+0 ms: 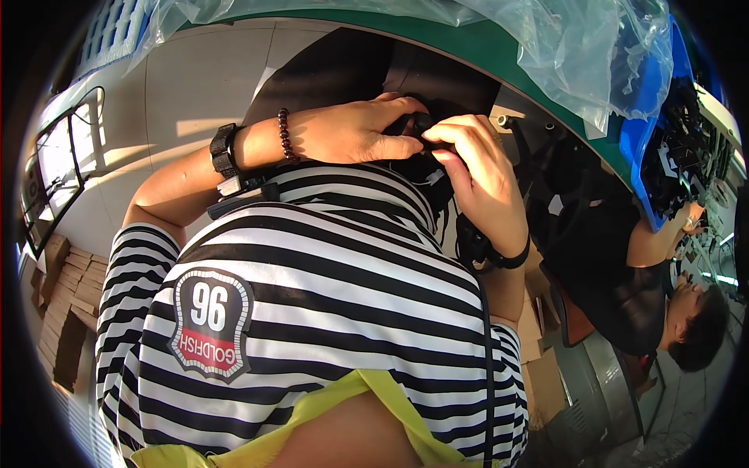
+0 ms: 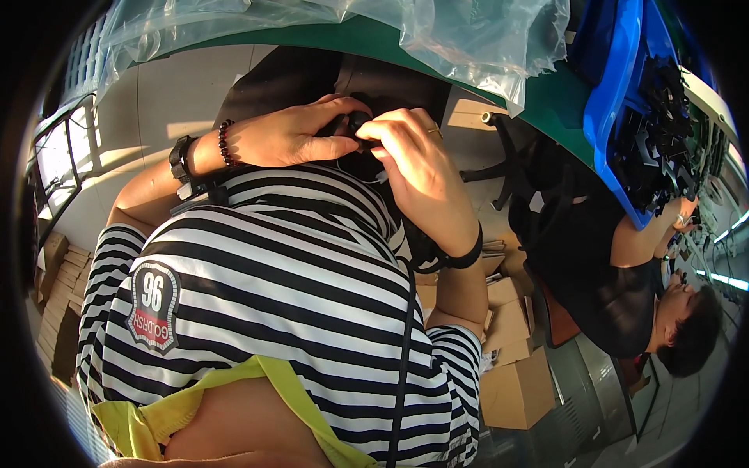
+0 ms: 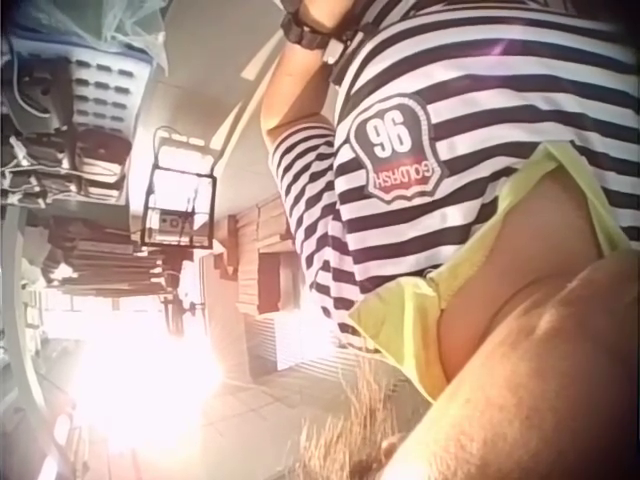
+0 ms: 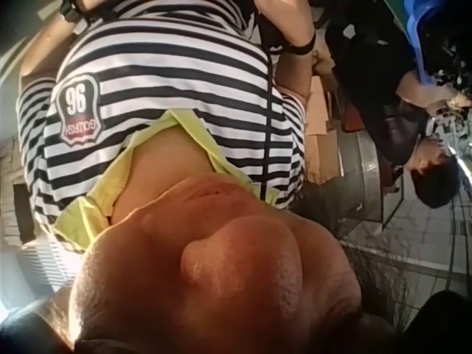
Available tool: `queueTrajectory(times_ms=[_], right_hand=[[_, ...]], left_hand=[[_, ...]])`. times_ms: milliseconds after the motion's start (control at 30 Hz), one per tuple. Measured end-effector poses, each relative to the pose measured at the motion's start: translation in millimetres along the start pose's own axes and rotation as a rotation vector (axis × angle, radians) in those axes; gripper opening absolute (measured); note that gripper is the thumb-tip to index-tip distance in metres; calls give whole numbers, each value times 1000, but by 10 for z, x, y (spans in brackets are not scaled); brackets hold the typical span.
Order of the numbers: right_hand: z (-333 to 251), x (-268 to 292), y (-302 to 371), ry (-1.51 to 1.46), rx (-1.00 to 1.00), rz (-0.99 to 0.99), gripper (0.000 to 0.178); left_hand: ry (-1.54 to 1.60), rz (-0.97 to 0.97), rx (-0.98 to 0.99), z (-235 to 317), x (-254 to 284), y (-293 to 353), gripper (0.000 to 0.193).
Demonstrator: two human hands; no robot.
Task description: The person assembles a device by picking up a black housing and a wire, fitting the wire into the housing, and pressing the components together. They then pick up a black bracket from a blue tray, attach it to the housing, and place the unit onto a blue and white tray.
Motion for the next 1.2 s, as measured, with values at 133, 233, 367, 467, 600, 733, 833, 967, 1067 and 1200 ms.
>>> queueTrajectory(times_ms=[133,233,367,467,600,733,833,967,1067,1200], right_hand=[[231,5,105,-85,-362,30,25],[36,40,16,2,-121,44,25],[131,36,64,44,-213,35,25],[135,50,59,43,-212,51,24],[39,71,36,32,-101,82,22],[126,86,47,15,-194,74,23],[-37,133,28,47,-40,104,24],[237,15,70,-88,-316,18,28],[133,150,57,7,-172,173,28],[252,-27,72,-110,-228,87,27]], left_hand=[[5,14,-28,-29,-12,-10,69],[1,27,-45,-21,-3,-8,68],[-18,20,-44,14,-16,-15,68],[-25,8,-28,28,-11,-3,67],[-25,-8,-19,22,-12,-18,68],[-19,7,-35,35,-12,-18,68],[6,12,-66,39,-16,-24,69],[-23,-4,-5,36,4,3,68],[-2,4,-54,36,-17,-15,67],[-41,-2,-84,48,-9,15,65]])
Point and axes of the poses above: each hand's wrist, its own y-axis away from the middle knuckle, its own x-axis out of the back of the hand, z = x × y, the point moved 10 cm from there along -y, towards the middle knuckle, and after that the axes turned 1 degree about -z, right-handed, at the moved point
